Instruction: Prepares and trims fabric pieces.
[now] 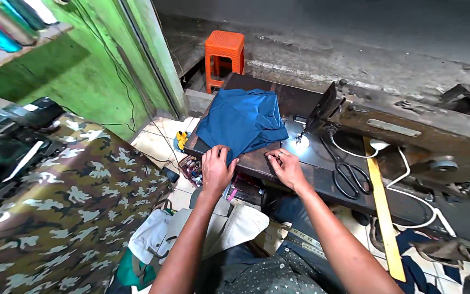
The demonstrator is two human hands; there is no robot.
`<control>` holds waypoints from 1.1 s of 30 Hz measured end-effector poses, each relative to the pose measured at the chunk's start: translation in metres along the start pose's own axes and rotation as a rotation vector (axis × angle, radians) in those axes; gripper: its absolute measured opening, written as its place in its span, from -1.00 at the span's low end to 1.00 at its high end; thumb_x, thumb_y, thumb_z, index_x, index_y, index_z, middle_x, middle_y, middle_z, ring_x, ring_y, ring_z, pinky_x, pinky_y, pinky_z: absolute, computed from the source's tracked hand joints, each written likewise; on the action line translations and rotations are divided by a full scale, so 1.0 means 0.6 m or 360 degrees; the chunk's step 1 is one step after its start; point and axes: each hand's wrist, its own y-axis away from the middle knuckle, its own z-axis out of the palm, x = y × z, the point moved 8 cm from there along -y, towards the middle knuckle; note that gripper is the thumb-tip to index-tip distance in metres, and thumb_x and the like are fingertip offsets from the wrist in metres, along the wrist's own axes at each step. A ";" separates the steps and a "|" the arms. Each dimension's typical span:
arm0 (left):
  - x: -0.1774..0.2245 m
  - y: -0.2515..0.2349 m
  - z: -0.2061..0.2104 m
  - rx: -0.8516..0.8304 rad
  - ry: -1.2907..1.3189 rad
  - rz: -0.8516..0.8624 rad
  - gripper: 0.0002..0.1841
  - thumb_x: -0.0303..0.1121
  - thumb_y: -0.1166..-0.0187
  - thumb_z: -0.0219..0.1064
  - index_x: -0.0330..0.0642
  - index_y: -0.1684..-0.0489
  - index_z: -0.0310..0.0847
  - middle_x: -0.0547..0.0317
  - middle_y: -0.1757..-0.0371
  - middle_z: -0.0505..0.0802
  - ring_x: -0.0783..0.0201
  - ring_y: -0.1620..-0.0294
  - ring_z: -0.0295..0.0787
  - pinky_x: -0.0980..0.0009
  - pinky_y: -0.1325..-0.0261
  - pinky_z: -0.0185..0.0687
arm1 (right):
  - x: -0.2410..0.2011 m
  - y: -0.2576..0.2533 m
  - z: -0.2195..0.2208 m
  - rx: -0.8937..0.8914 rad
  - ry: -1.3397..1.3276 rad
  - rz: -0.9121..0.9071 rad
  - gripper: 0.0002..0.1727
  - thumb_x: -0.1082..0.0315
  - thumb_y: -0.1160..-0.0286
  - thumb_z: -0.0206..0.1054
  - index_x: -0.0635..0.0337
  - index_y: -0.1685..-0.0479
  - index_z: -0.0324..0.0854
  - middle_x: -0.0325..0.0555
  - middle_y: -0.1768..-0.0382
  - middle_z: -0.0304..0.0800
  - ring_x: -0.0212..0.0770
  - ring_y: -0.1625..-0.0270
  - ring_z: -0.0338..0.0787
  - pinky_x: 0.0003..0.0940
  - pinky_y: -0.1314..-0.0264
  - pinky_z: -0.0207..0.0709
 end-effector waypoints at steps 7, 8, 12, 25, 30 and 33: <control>-0.016 0.017 -0.004 0.0215 0.0101 -0.0037 -0.70 -0.21 -0.68 0.22 -0.14 -0.10 0.79 -0.04 -0.15 0.82 -0.03 -0.22 0.76 -0.06 -0.41 0.52 | 0.000 -0.003 0.003 -0.0031 0.0017 0.0005 -0.72 0.28 -0.67 0.21 0.18 0.06 0.84 -0.08 0.18 0.85 -0.34 0.32 0.75 -0.41 0.16 0.67; -0.015 0.015 -0.007 0.0223 0.0100 -0.0067 -0.71 -0.24 -0.69 0.20 -0.14 -0.09 0.80 -0.05 -0.12 0.83 -0.04 -0.20 0.77 -0.07 -0.39 0.54 | -0.001 -0.003 0.003 -0.0032 0.0019 0.0008 -0.72 0.28 -0.67 0.21 0.18 0.07 0.84 -0.08 0.19 0.85 -0.35 0.33 0.74 -0.43 0.17 0.66; -0.015 0.000 -0.019 0.0245 0.0095 -0.0184 -0.68 -0.26 -0.74 0.16 -0.24 0.00 0.83 -0.12 0.09 0.86 -0.10 0.01 0.83 -0.12 -0.18 0.65 | -0.001 -0.002 0.003 -0.0021 -0.0006 0.0002 -0.72 0.28 -0.66 0.22 0.20 0.08 0.85 -0.06 0.19 0.85 -0.36 0.33 0.74 -0.47 0.16 0.64; -0.030 0.012 -0.023 0.0358 0.0213 -0.0349 -0.67 -0.30 -0.80 0.07 -0.26 -0.14 0.75 -0.11 0.08 0.91 -0.09 0.00 0.89 -0.13 -0.19 0.68 | -0.004 -0.001 0.001 -0.0006 0.0033 -0.0046 -0.70 0.26 -0.66 0.20 0.18 0.05 0.85 -0.08 0.16 0.87 -0.40 0.30 0.75 -0.53 0.13 0.64; -0.024 0.024 -0.010 0.0387 0.0202 -0.0263 -0.69 -0.32 -0.62 0.23 -0.25 -0.18 0.72 0.01 -0.05 0.92 0.00 -0.15 0.86 -0.07 -0.36 0.62 | -0.008 -0.001 0.000 -0.0007 0.0024 -0.0057 -0.71 0.28 -0.66 0.20 0.19 0.06 0.85 -0.06 0.14 0.88 -0.38 0.26 0.78 -0.52 0.11 0.65; -0.018 0.031 0.001 0.0371 0.0175 -0.0205 -0.58 -0.36 -0.44 0.32 -0.28 -0.28 0.68 -0.06 -0.16 0.88 -0.09 -0.25 0.81 -0.13 -0.39 0.58 | -0.006 -0.001 0.000 -0.0009 0.0029 -0.0047 -0.70 0.27 -0.66 0.20 0.18 0.05 0.85 -0.06 0.13 0.88 -0.38 0.25 0.79 -0.51 0.09 0.67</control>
